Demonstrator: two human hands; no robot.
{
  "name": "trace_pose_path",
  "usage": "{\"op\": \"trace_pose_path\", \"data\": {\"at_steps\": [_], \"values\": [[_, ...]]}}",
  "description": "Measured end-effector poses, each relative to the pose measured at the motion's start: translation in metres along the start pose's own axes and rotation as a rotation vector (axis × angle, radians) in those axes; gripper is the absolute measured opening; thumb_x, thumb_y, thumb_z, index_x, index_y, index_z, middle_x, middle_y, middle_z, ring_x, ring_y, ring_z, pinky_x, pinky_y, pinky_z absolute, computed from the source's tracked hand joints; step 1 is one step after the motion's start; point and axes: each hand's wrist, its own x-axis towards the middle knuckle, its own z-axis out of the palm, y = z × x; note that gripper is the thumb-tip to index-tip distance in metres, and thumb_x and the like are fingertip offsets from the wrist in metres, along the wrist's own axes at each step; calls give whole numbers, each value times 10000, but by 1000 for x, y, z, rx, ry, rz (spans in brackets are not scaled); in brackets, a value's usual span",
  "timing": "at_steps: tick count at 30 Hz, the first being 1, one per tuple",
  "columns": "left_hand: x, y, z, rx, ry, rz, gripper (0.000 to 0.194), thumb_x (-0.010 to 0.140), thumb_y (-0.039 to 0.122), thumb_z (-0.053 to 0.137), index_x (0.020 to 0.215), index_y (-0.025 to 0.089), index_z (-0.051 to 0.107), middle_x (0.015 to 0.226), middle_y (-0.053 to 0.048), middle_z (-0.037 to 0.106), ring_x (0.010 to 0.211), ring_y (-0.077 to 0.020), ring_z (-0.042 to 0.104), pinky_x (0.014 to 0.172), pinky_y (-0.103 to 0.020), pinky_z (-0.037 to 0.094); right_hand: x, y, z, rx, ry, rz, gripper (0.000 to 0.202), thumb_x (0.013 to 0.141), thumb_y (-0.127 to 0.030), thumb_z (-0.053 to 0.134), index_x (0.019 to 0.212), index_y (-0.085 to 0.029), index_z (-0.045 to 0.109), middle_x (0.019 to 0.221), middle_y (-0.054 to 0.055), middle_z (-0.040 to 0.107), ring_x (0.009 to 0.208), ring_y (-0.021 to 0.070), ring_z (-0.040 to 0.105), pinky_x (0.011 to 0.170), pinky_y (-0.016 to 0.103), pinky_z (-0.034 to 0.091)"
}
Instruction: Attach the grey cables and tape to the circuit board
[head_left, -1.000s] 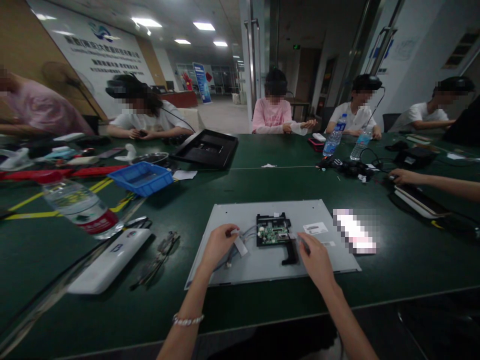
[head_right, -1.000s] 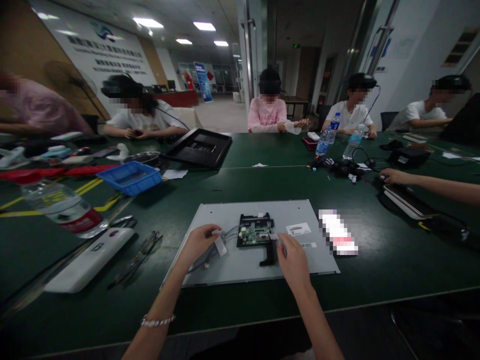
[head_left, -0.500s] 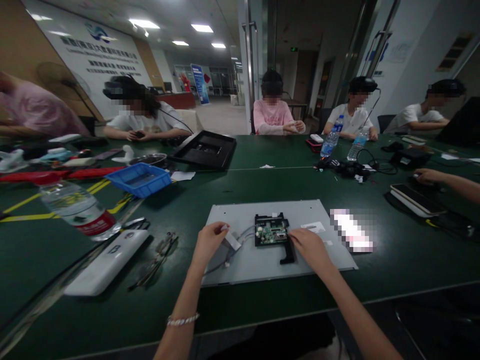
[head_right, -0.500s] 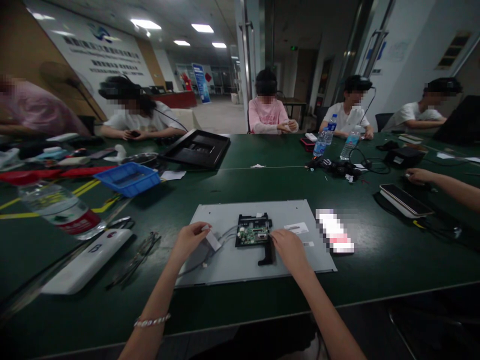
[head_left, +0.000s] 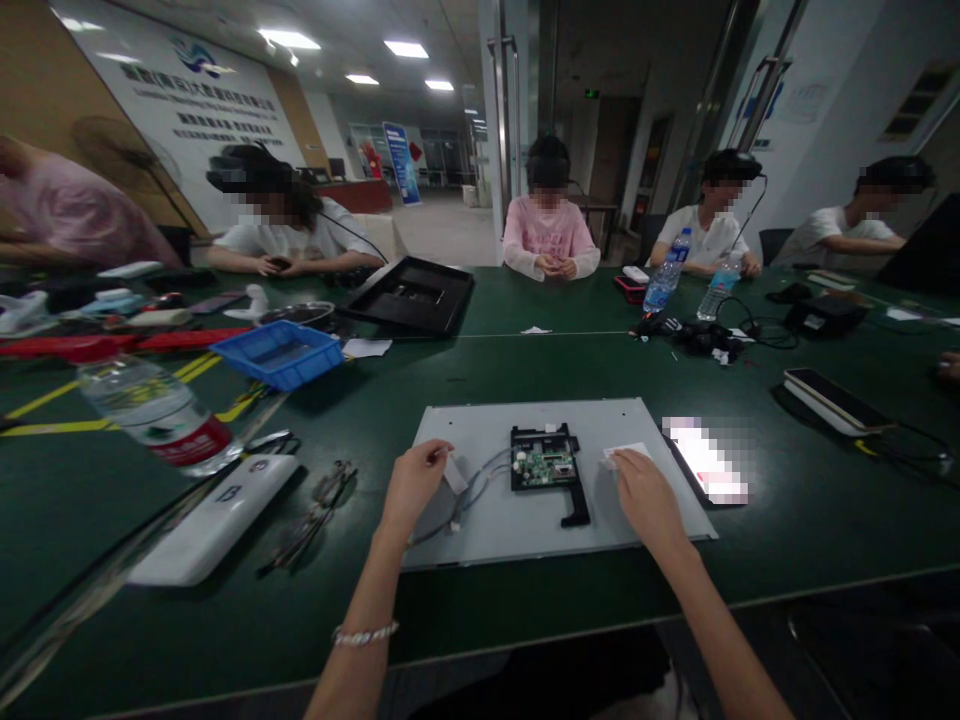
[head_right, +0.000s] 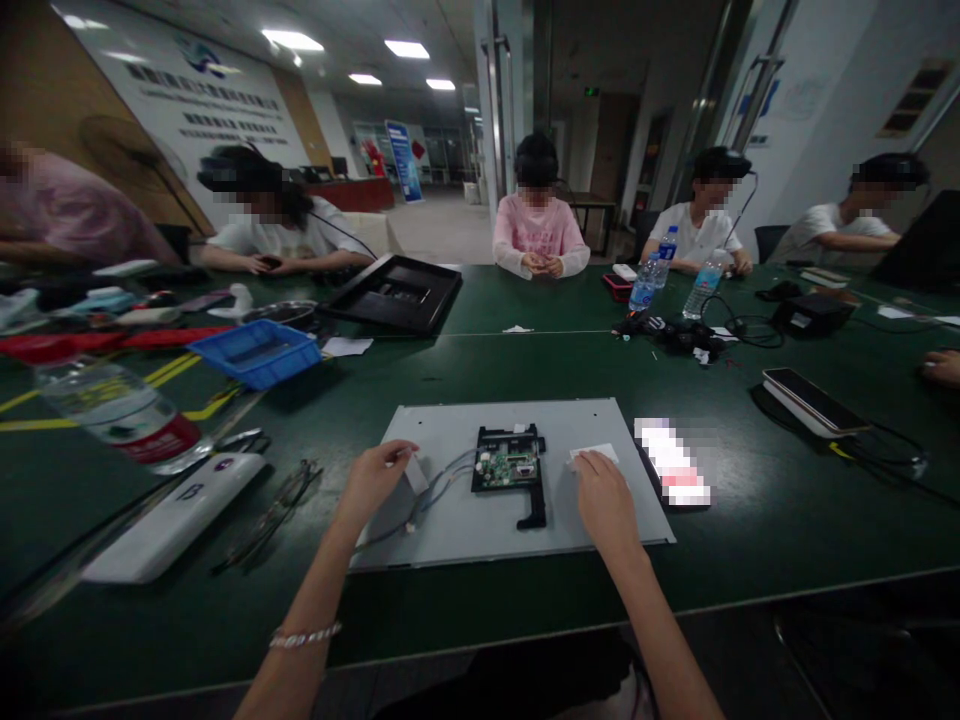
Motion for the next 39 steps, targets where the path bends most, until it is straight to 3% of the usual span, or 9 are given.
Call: {"op": "trace_pose_path", "data": {"at_steps": [5,9,15,19,24,31,34,39], "values": [[0,1,4,-4,-44,-3,276,802,258,421,928,207,660,954,-38,694,836,-206,631,778,-276,445,26,-3,-7,129,18,-43,360,884,-213,377,1176,-156,580,1182,98,600,1111,203,516,998,385,383],[0,-1,7,4,-38,21,290,800,225,406,975,201,636,954,-40,680,830,-200,624,786,-278,436,66,-23,-2,198,-82,-169,357,879,-266,433,1197,-187,574,1172,90,612,1108,192,525,986,366,382],[-2,1,6,22,-11,47,259,783,199,404,936,198,613,853,-27,670,759,-192,615,733,-268,433,107,-43,17,97,-261,-204,275,871,-274,489,1082,-196,648,1096,92,652,1039,181,565,932,306,390],[-4,8,6,64,-18,73,242,799,199,395,935,188,594,822,-33,651,738,-193,602,710,-275,426,112,-41,27,73,-280,-210,212,860,-207,497,946,-205,691,1001,65,681,965,164,591,870,251,407],[-3,19,7,69,-26,137,232,789,171,389,909,184,588,845,-45,640,806,-207,598,760,-292,423,111,-43,34,44,-240,-171,242,871,-167,458,946,-215,683,1003,47,677,960,160,583,858,242,401],[-6,23,7,86,-59,231,196,777,127,396,845,182,572,845,-48,594,821,-206,582,783,-313,432,111,-24,22,1,-54,-36,283,901,-180,395,1043,-188,639,1106,68,632,1030,181,530,905,272,365],[-5,22,9,89,-54,243,205,779,118,398,852,180,579,891,-55,577,853,-205,581,817,-327,438,110,-9,25,12,-118,0,270,883,-162,417,990,-184,664,1073,71,645,1015,178,541,887,261,369],[-1,18,14,81,-11,235,328,775,111,421,1072,160,551,1064,-86,565,1048,-233,533,952,-375,400,107,2,33,34,-174,-2,274,866,-149,439,1033,-189,653,1097,64,643,1022,165,549,884,251,374]]}}
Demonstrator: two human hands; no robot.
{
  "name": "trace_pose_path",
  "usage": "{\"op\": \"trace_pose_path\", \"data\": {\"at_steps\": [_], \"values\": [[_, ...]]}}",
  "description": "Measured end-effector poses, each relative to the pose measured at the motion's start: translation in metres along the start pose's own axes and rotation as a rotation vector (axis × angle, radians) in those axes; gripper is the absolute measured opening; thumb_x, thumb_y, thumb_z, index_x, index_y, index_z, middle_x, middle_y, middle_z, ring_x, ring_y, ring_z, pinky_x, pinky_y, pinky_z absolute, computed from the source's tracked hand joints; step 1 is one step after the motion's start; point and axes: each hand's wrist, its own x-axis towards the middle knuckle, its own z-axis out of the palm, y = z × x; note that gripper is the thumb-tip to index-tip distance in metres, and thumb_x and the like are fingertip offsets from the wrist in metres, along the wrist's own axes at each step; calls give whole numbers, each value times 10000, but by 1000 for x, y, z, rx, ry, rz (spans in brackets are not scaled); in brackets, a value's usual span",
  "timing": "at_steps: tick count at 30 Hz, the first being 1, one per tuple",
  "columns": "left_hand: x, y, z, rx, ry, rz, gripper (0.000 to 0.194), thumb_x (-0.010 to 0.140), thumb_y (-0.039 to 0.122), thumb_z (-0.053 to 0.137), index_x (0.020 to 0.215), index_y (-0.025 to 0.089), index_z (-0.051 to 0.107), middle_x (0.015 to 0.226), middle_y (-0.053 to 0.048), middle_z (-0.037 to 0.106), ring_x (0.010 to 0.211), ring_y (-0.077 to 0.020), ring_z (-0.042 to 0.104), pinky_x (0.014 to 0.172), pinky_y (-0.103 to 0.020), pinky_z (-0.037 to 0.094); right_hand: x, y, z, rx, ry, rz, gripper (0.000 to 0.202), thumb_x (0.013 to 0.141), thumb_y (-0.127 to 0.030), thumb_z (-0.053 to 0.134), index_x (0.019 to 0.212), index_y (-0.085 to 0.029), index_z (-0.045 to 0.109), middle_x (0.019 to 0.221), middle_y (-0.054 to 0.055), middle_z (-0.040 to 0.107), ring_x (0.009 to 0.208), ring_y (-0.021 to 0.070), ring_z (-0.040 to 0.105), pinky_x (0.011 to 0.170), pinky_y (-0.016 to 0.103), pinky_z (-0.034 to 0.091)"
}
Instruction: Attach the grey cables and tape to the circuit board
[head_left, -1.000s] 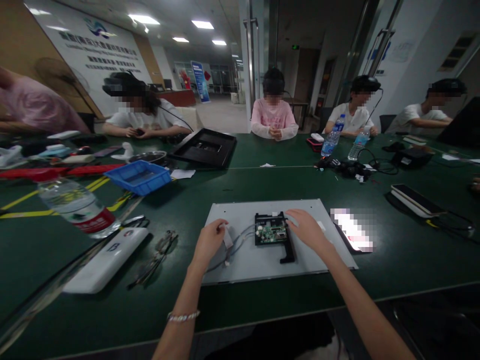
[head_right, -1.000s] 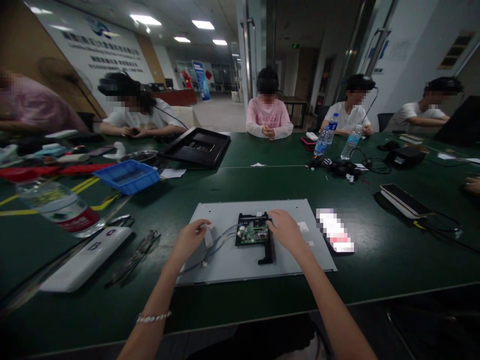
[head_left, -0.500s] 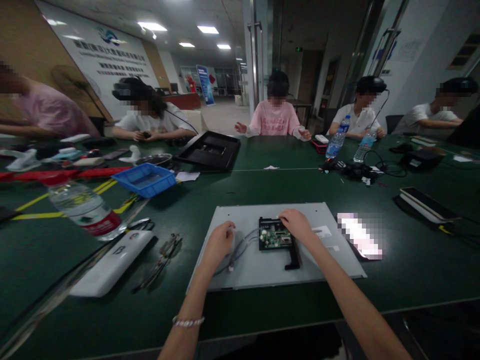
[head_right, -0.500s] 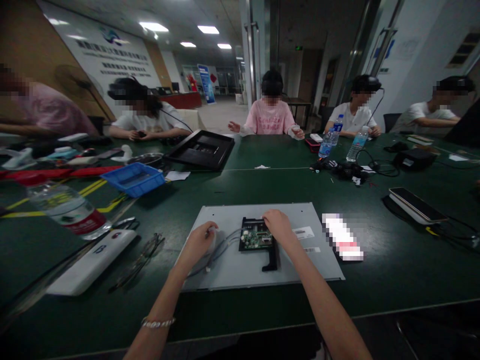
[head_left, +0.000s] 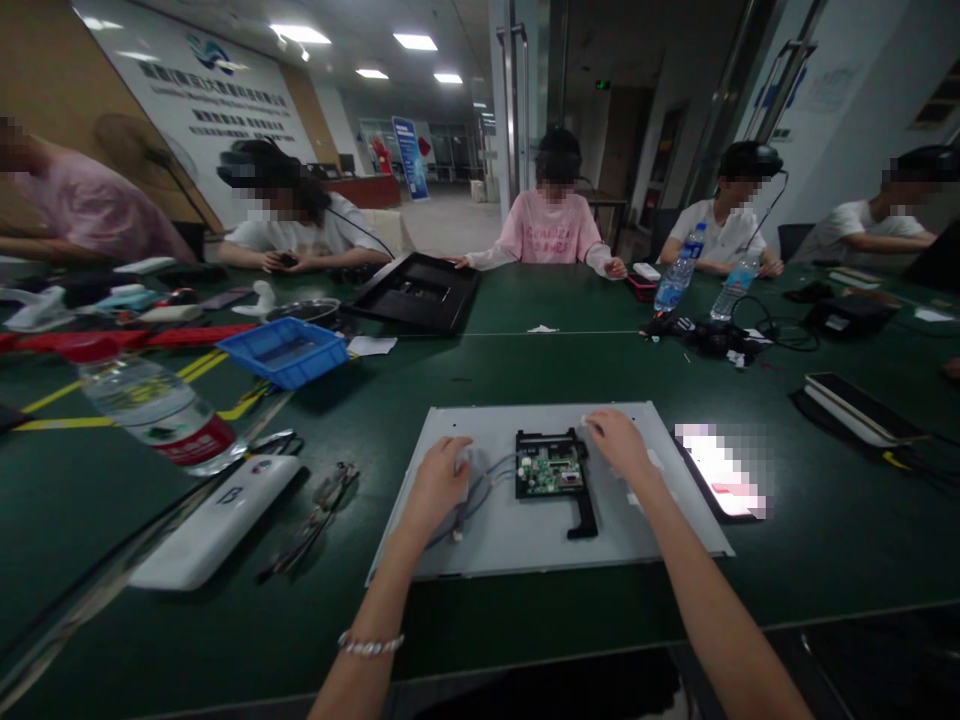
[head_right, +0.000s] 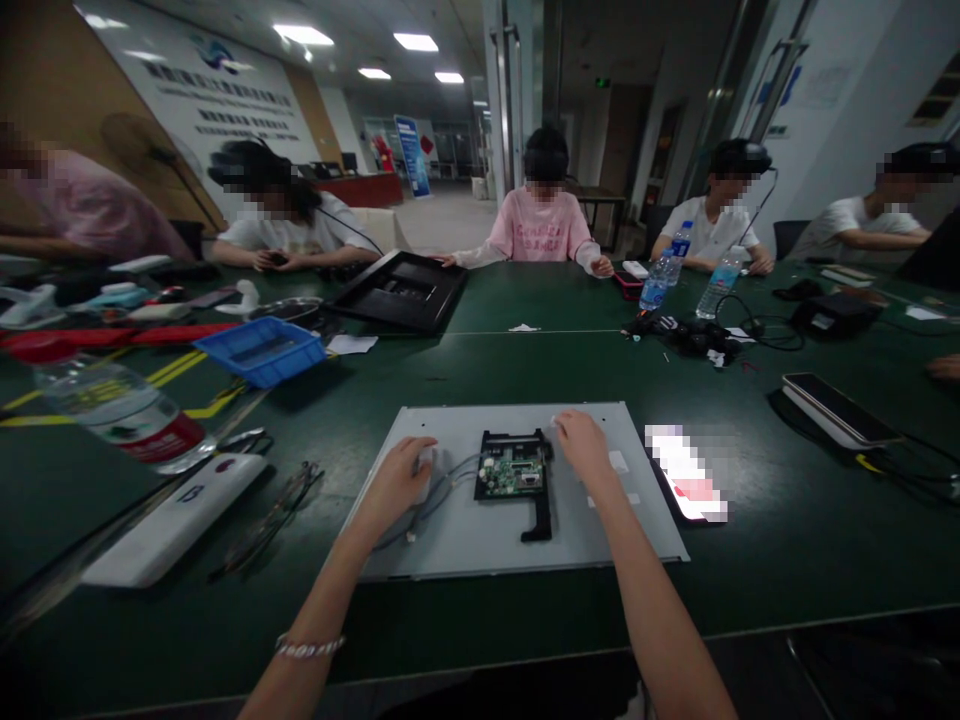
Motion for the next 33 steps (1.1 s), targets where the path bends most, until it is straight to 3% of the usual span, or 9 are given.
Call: {"op": "trace_pose_path", "data": {"at_steps": [4,7,10,15,20,27,31,33], "values": [[-2,1,-1,4,77,10,345,814,156,431,1149,174,509,1201,-90,509,1154,-231,472,1032,-393,340,-1,4,1,6,-13,-9,265,859,-179,469,1064,-183,637,1137,72,627,1048,175,542,897,268,375],[-3,16,-7,-12,80,20,352,846,196,426,1194,190,473,1282,-86,462,1224,-230,419,1067,-412,299,-1,6,-1,5,-32,-31,258,858,-208,501,1079,-189,631,1153,73,620,1069,181,534,904,278,374],[1,42,-14,-49,-39,105,456,862,285,459,1303,204,378,1391,-89,372,1320,-248,299,1095,-425,244,-1,5,-2,-4,-43,-45,229,869,-232,505,1052,-199,639,1129,73,631,1071,182,533,897,279,376],[24,68,-8,-109,-394,247,877,744,481,626,1431,194,163,1514,-116,139,1383,-317,124,1111,-459,177,-2,1,-4,-50,-19,-33,232,902,-228,445,999,-205,655,1063,73,654,1035,188,549,880,274,374],[34,57,9,-219,-515,256,1064,661,521,688,1454,178,67,1525,-140,16,1388,-325,90,1112,-456,188,0,-1,-3,-67,6,-9,247,907,-215,428,987,-197,661,1042,75,661,1003,188,565,852,268,384],[26,46,8,-346,-550,262,1107,613,430,729,1457,188,55,1513,-127,86,1383,-318,115,1132,-450,155,-1,-5,-3,-38,49,5,275,913,-204,392,1009,-193,649,1055,72,652,1001,192,566,846,289,407],[25,44,14,-353,-522,236,1104,594,400,737,1454,174,83,1491,-136,135,1361,-320,186,1124,-427,192,0,-21,-3,26,94,-136,278,909,-183,395,1054,-185,632,1090,67,642,1042,186,540,907,311,395],[24,42,17,-359,-496,244,1098,584,390,738,1452,190,95,1481,-128,161,1349,-319,218,1117,-430,211,-1,-33,-1,27,43,-228,263,901,-168,415,1036,-188,640,1065,60,652,1034,175,541,918,299,389]]}}
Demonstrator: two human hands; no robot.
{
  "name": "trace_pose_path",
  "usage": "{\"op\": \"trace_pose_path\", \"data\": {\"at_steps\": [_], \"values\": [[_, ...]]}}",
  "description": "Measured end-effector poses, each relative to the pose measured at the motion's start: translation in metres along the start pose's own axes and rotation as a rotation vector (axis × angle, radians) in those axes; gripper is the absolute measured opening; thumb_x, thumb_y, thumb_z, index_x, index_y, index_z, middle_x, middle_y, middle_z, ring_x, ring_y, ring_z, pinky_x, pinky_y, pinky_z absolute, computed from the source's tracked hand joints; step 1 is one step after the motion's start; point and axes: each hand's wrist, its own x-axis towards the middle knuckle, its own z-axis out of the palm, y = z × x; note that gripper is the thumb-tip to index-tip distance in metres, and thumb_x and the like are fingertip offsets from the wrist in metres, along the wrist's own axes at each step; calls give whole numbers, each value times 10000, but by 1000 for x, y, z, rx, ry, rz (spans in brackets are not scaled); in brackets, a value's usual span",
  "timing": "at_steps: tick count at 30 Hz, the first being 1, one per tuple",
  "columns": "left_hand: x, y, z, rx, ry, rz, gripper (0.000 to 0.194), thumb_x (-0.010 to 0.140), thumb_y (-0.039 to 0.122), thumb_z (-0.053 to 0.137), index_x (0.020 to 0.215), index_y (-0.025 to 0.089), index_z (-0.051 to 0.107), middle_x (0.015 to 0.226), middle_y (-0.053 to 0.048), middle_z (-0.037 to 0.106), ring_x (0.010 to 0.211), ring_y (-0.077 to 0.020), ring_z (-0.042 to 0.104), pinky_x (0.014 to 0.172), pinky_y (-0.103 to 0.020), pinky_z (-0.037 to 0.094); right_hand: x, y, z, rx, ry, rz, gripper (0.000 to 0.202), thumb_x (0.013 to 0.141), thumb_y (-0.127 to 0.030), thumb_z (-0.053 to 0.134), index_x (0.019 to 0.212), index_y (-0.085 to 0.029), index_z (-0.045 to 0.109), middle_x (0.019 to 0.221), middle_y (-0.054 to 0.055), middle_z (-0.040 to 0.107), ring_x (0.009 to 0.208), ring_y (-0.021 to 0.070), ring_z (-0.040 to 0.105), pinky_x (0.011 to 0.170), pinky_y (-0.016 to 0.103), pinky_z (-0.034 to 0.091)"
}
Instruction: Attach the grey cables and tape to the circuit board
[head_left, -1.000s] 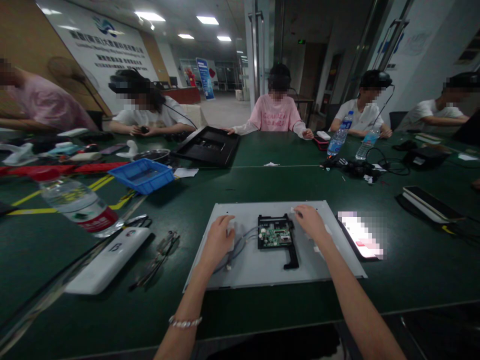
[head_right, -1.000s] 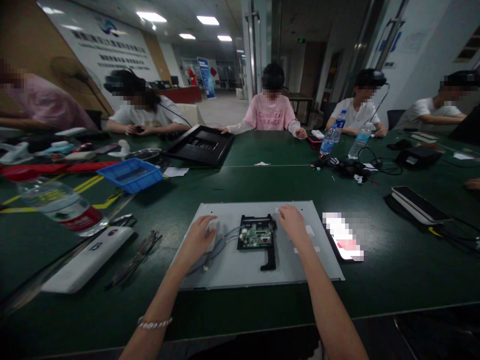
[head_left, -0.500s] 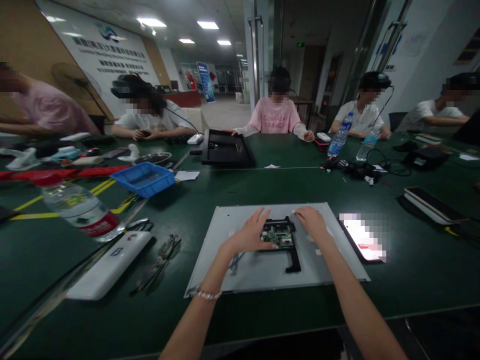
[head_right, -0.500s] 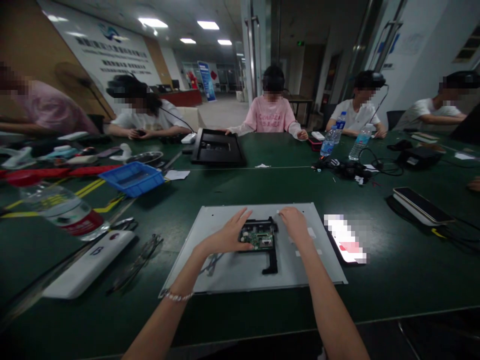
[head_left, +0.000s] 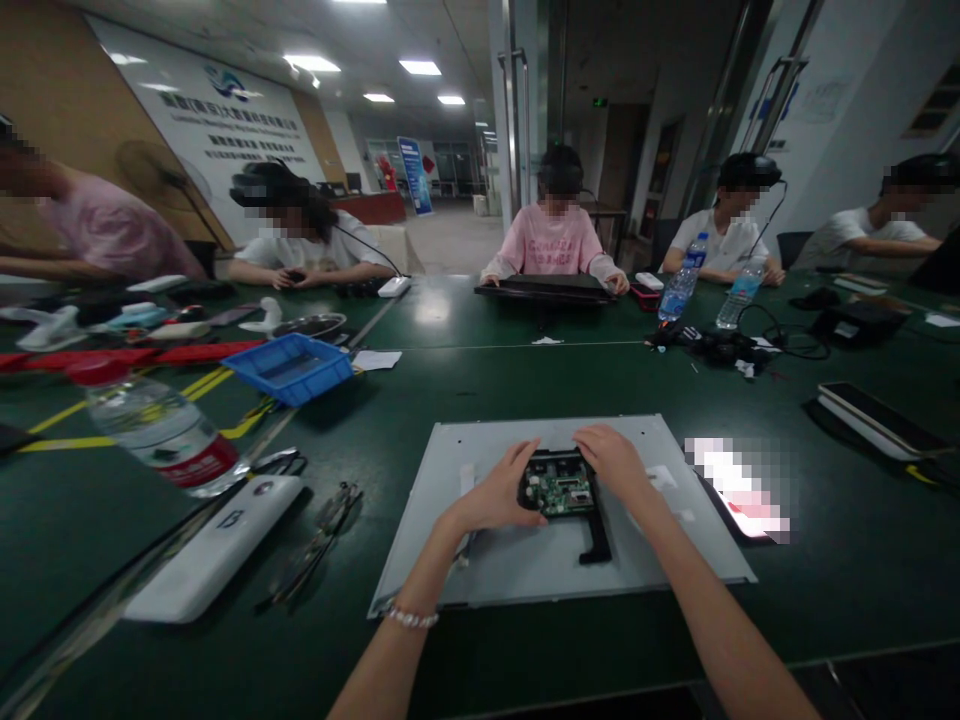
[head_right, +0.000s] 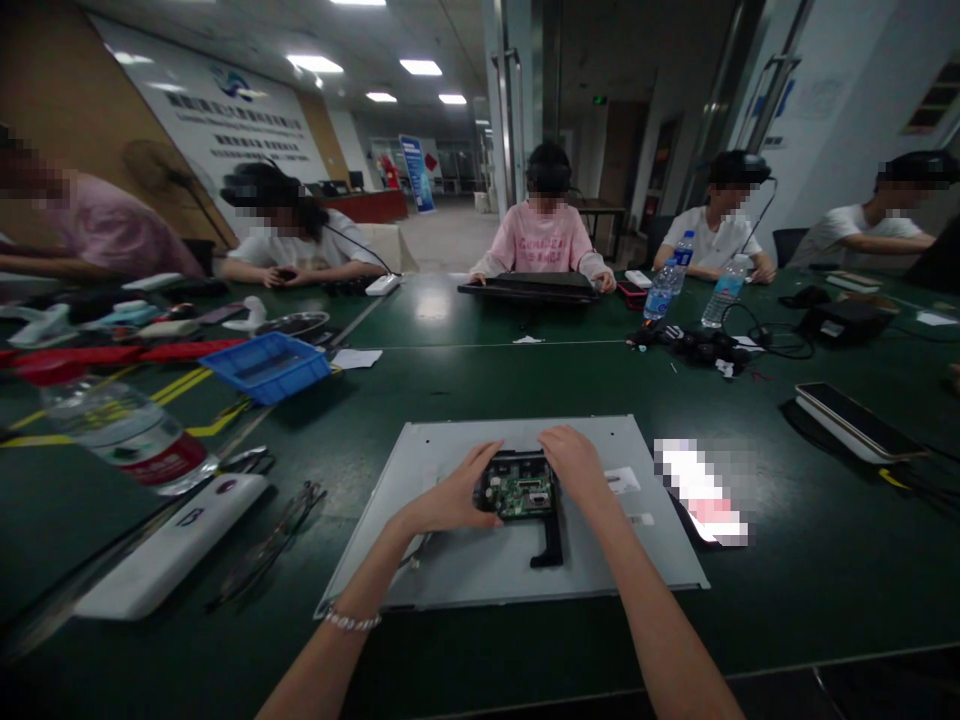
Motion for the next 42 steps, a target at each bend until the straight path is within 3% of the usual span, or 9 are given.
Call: {"op": "trace_pose_path", "data": {"at_steps": [3,6,33,42], "values": [[0,-1,1,1,16,6,1097,577,383,739,1450,193,105,1472,-129,185,1347,-325,220,1117,-438,208,1,-14,3,-35,-121,-70,243,891,-146,430,977,-176,655,988,69,667,999,177,553,906,291,389],[-1,0,0,7,6,-5,1090,584,395,737,1449,178,110,1474,-141,182,1357,-329,190,1121,-446,192,0,-19,4,-61,-164,-36,253,891,-134,417,979,-166,652,973,83,665,987,181,557,892,282,389],[2,-3,-3,56,1,-11,1061,607,382,718,1444,168,103,1479,-141,174,1358,-312,193,1130,-436,179,6,-24,-5,-62,-106,30,280,890,-126,390,995,-173,645,1021,84,656,1023,176,546,926,272,370],[3,-12,2,56,9,-4,1098,583,409,731,1446,176,94,1485,-155,162,1359,-344,171,1116,-483,180,3,-20,3,-11,-138,43,273,886,-130,400,984,-169,652,1015,83,661,1007,162,558,909,252,380]]}}
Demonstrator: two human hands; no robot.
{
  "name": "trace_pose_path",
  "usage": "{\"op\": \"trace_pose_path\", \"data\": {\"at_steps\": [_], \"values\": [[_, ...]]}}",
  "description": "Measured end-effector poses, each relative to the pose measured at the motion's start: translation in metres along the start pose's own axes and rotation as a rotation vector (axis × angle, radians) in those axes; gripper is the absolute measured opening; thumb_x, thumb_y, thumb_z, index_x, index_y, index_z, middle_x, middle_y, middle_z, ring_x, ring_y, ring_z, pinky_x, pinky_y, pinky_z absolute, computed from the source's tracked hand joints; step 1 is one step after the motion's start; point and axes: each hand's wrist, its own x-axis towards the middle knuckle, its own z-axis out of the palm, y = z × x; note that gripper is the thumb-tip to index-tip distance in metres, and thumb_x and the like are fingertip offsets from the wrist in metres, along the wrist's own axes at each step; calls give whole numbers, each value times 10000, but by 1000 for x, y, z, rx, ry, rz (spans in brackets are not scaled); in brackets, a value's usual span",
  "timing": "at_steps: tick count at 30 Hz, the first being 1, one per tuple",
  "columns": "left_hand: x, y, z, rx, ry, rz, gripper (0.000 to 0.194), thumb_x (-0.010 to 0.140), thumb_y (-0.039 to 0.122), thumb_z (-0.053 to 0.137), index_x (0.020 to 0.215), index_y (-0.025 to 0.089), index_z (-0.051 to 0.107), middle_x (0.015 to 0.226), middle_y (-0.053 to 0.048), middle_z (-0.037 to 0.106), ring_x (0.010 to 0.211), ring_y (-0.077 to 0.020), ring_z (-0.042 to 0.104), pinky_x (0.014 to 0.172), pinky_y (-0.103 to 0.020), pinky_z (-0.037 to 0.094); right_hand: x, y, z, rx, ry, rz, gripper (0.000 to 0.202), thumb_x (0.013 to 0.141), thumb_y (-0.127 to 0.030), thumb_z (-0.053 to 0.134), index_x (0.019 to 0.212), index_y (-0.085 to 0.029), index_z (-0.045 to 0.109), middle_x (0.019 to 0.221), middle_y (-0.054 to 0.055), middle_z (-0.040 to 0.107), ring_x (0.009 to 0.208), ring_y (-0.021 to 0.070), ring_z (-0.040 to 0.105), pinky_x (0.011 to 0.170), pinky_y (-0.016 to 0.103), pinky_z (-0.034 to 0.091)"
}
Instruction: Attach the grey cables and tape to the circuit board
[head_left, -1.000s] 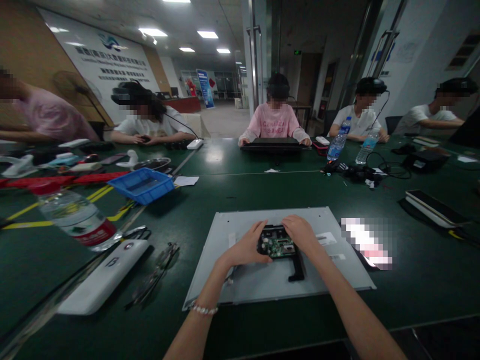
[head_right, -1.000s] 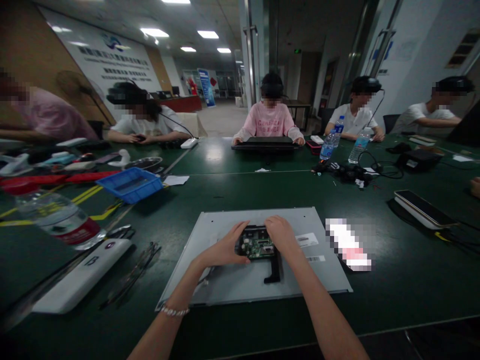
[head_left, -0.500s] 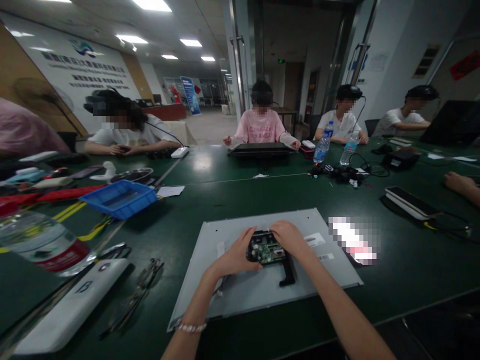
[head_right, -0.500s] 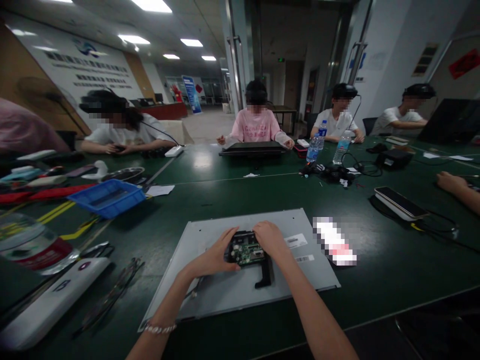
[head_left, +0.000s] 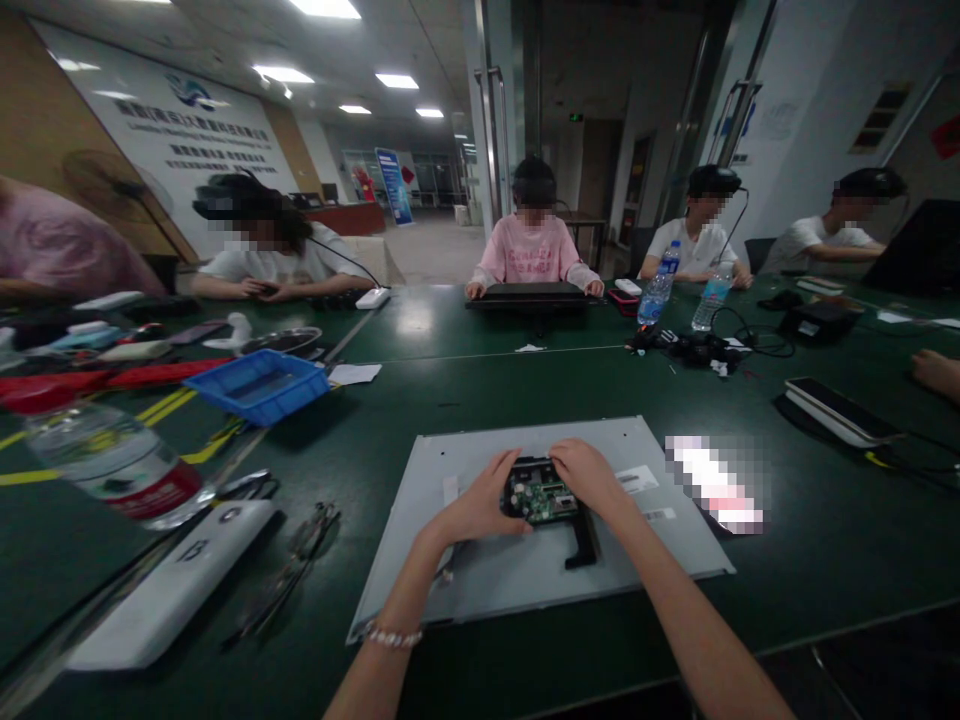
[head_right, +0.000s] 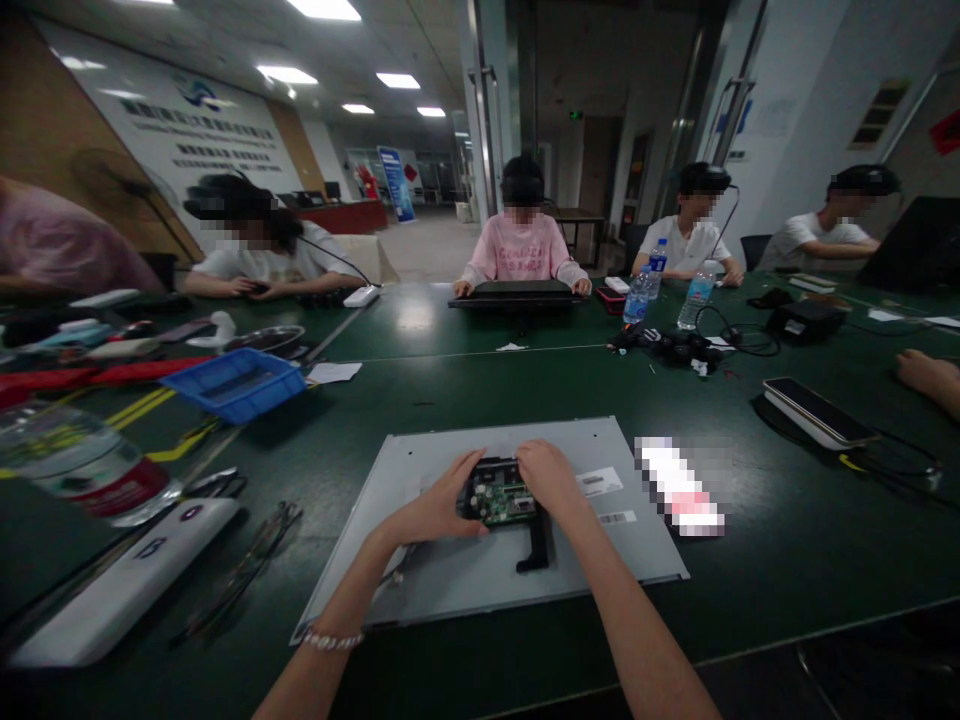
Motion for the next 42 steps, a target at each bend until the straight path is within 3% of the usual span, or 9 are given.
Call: {"op": "trace_pose_path", "data": {"at_steps": [5,9,14,20,27,35,42], "values": [[1,-4,2,2,6,16,1122,574,407,737,1450,179,74,1482,-154,165,1358,-340,169,1118,-481,175,3,1,3,28,9,4,270,887,-158,417,1035,-171,642,1046,71,658,1019,158,558,919,248,387],[0,-2,0,-4,-5,9,1128,577,405,733,1452,185,56,1492,-145,144,1366,-339,148,1122,-479,169,-6,4,-11,85,59,1,297,878,-188,440,1117,-153,611,1131,84,632,1075,177,537,964,273,372],[-2,2,-2,-7,-25,9,1109,603,427,718,1451,175,49,1499,-133,127,1372,-325,142,1130,-455,160,-52,25,-30,120,77,56,337,872,-255,444,1162,-169,591,1183,93,606,1101,209,532,980,359,380],[0,6,-3,8,-34,-14,1109,604,434,716,1448,147,56,1496,-149,120,1370,-324,146,1131,-442,158,-96,36,-17,169,77,77,340,839,-277,516,1162,-206,592,1189,79,602,1100,209,538,950,365,417],[0,3,-1,6,-28,-3,1110,607,451,715,1451,162,55,1500,-142,123,1368,-324,160,1132,-442,156,-91,30,-10,48,97,40,258,866,-195,450,1030,-210,649,1067,65,652,1005,201,580,886,357,453],[-1,5,-3,0,-45,-12,1097,614,434,711,1450,158,56,1507,-138,103,1377,-313,134,1135,-429,156,-105,43,-8,58,149,143,408,840,-310,517,1220,-163,535,1207,102,581,1105,228,530,928,370,435],[-1,3,-2,-2,-40,-15,1098,615,443,710,1451,168,54,1505,-123,111,1369,-311,161,1132,-419,172,-108,42,-10,17,102,167,265,857,-295,501,1054,-177,632,1110,97,615,1026,228,559,893,355,440]]}}
